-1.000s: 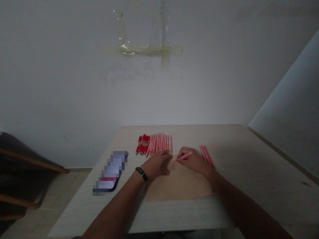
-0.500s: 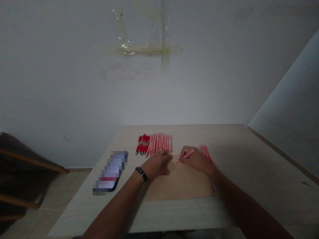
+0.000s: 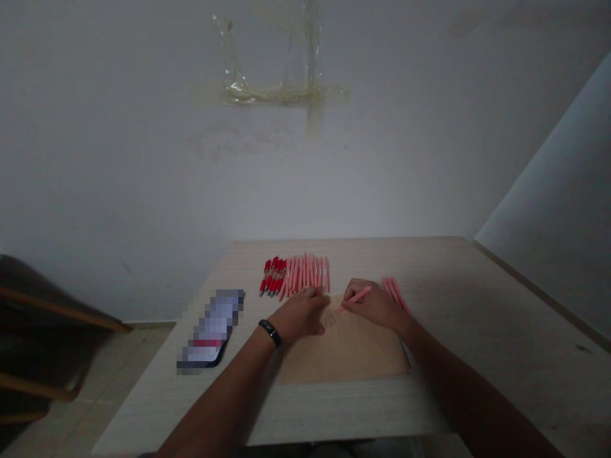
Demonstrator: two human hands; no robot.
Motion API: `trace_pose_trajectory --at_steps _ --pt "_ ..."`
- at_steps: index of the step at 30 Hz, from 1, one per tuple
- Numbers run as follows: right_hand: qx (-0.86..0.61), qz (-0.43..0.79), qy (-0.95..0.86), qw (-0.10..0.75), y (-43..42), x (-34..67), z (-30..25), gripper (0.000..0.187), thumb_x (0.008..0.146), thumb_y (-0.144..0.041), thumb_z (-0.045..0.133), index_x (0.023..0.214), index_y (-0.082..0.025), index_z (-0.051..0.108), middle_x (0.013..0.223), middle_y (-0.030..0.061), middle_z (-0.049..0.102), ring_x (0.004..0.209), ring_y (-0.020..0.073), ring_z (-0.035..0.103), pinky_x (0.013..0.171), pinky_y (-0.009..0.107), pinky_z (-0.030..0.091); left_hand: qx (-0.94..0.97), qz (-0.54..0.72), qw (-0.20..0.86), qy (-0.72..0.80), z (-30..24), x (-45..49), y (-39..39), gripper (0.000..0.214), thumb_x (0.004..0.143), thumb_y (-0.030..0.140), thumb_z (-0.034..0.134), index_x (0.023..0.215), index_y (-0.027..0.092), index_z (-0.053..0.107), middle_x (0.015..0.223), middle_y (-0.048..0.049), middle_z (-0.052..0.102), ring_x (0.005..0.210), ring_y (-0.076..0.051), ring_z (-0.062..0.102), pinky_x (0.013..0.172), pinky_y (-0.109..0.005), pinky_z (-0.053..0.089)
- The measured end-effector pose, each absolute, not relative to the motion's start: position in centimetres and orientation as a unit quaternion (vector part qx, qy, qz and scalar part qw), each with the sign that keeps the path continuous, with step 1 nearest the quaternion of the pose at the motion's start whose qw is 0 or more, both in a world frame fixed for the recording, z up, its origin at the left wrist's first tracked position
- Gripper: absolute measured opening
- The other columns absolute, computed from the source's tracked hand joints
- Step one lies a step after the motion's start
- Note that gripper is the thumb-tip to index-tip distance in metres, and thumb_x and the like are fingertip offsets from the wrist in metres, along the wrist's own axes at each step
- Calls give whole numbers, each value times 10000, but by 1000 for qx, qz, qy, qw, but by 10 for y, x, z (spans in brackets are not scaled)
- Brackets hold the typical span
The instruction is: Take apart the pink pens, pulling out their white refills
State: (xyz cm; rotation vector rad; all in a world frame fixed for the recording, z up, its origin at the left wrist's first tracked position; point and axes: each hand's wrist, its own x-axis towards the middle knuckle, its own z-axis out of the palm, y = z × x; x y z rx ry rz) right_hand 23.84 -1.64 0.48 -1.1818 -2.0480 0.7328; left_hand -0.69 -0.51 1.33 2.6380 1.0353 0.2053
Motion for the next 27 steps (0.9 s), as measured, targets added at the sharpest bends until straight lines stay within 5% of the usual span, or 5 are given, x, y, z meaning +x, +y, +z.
trace_pose_trajectory --at_steps 27 --pt "-453 287 -773 339 -16 239 8 93 815 -270 690 775 -187 682 784 11 657 702 132 604 618 224 431 915 85 156 363 14 -7 -5 605 656 312 828 1203 259 577 1139 -60 530 1073 -250 522 895 -330 447"
